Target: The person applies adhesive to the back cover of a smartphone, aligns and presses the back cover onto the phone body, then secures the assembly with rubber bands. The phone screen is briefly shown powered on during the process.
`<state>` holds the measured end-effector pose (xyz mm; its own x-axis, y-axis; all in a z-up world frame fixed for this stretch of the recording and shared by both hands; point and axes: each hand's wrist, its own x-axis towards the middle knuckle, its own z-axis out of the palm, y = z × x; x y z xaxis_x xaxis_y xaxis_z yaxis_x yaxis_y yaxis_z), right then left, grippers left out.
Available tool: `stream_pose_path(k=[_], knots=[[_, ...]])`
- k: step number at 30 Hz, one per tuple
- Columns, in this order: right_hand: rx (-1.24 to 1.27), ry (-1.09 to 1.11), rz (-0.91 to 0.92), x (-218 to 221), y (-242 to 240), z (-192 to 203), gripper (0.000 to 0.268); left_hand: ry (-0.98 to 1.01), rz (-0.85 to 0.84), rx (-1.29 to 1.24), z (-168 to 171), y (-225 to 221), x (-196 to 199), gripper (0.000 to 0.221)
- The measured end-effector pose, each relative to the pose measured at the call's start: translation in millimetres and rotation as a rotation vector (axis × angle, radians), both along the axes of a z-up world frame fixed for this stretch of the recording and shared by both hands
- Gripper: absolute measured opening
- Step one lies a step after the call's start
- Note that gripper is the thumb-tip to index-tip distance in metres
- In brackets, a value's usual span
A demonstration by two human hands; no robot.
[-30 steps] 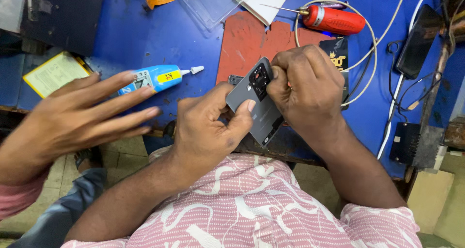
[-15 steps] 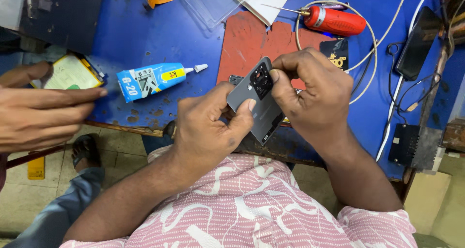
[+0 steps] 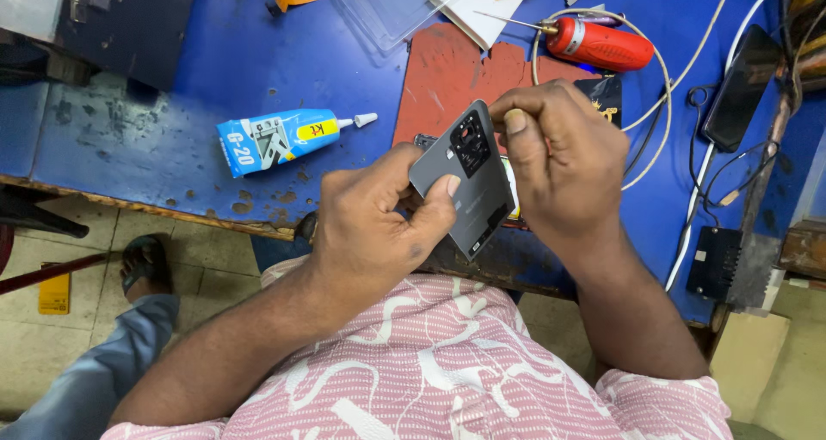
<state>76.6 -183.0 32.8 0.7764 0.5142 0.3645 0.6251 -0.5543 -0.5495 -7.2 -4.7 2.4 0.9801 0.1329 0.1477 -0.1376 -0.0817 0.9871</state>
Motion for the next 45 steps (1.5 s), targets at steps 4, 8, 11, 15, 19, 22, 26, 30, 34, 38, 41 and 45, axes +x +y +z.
stream_pose_path(k=[4,8,11,15,19,22,26,30,34,38,41,45], knots=[[0.007,-0.026,0.021,-1.1,0.2,0.4,0.005,0.02,-0.005,0.014,0.7,0.3,-0.2,0.007],[-0.041,-0.104,-0.031,-1.5,0.1,-12.1,0.005,0.009,-0.029,0.03,-0.9,-0.5,-1.0,0.008],[-0.108,-0.194,-0.045,1.6,-3.5,-20.2,0.003,0.059,-0.02,0.027,-3.0,0.1,-2.6,0.008],[0.082,0.184,-0.099,6.0,-13.1,-22.4,0.01,0.055,-0.028,-0.103,-7.9,6.0,0.8,0.007],[0.353,0.78,0.124,0.7,-27.9,-18.9,0.031,0.13,-0.031,-0.264,-14.1,16.3,9.8,0.009],[0.318,0.854,0.122,-8.3,-35.5,-26.3,0.035,0.134,-0.026,-0.318,-16.9,24.5,13.8,0.011],[0.349,0.81,0.101,-18.0,-42.7,-31.5,0.032,0.052,0.012,-0.253,-15.3,36.7,10.2,0.013],[0.407,0.722,0.071,-27.9,-40.2,-31.6,0.031,-0.077,0.077,-0.217,-12.2,39.4,5.7,0.019],[0.278,0.609,-0.057,-37.7,-35.4,-24.3,0.029,-0.071,0.131,0.006,-8.3,37.8,0.8,0.008],[0.143,0.385,-0.022,-44.8,-31.5,-12.5,0.024,-0.156,0.165,0.111,-4.5,34.5,1.4,0.007],[0.104,0.254,0.021,-48.0,-28.2,-5.7,0.024,-0.282,0.199,0.37,-4.6,34.5,4.7,0.008],[0.031,0.173,0.03,-48.8,-32.8,-0.5,0.024,-0.451,0.18,0.667,-11.1,38.0,4.6,0.02]])
